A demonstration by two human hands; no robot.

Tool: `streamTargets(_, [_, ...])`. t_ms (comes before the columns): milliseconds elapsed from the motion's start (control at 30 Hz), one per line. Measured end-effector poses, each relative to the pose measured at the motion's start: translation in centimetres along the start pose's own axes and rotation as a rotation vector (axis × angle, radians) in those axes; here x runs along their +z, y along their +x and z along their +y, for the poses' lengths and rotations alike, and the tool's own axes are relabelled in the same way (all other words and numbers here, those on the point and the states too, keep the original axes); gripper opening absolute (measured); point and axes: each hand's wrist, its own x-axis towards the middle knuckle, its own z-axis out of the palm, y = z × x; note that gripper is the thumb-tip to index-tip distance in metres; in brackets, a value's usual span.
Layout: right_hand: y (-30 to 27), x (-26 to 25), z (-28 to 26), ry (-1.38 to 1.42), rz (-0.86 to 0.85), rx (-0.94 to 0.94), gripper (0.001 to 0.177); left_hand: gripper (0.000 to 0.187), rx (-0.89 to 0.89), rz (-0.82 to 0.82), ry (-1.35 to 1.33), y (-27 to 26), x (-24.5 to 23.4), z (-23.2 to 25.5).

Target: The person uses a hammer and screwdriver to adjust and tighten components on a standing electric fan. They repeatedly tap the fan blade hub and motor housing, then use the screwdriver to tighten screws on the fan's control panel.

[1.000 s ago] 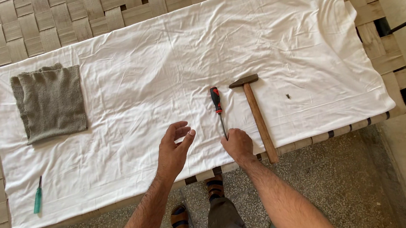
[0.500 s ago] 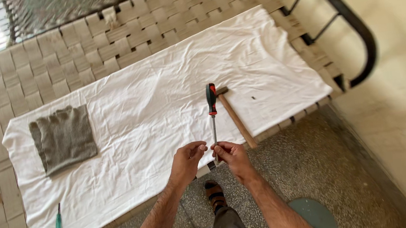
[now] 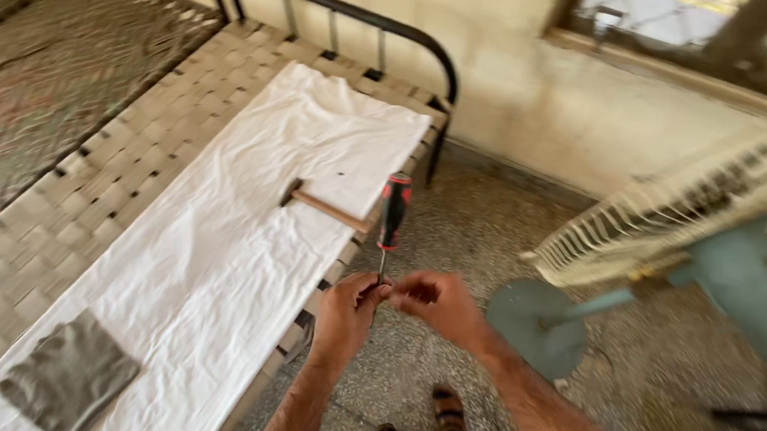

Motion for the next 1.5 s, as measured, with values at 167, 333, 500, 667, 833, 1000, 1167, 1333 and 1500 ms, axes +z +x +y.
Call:
streamTargets(167, [-8.1,-8.3,-0.9,0.487,0.392,-0.080,0.050,0.022,0.327,-0.199,0.137,-2.3,6.4,4.9])
streamTargets(333, [-17.4,-16.3,0.5,0.540,0.653,-0.177,0.023,0.026,0.223,-0.381,0.149,-3.5,15.2,10.0])
streamTargets(500, [-29.2,-26.8,2.9,0.694,0.912,-0.186,0.017,0.025,0.094,-0.506,-0.133,-3.9,26.2,13.6])
streamTargets(667, [-38.7,-34.9,4.6,0.705,0.887,-0.270,0.014,0.022,-0.042,-0.482,-0.299,-5.8,37.3,18.0])
streamTargets(833, [-42.6,-41.5,4.9,0.720,0.836,-0.290,0.023,0.019,-0.106,-0.383,-0.422,-6.9,43.4,22.4])
streamTargets(1000, [-41.4,-46.5,4.5,0.512,1.038,-0.289,0.035,0.015,-0.007,-0.298,-0.306,-4.0,45.9,24.7])
streamTargets(1167, [-39.9,-51.5,3.7,0.334,1.240,-0.384,0.056,0.014,-0.006,-0.305,-0.211,1.6,48.2,25.0])
streamTargets(1333, [-38.3,-54.7,2.7,0.144,1.147,-0.398,0.080,0.017,0.093,-0.265,-0.187,5.2,51.7,24.5])
streamTargets(1500, [-35.3,-56.6,3.1,-0.088,0.999,-0.366,0.078,0.019,0.013,-0.241,-0.174,6.1,53.7,23.4])
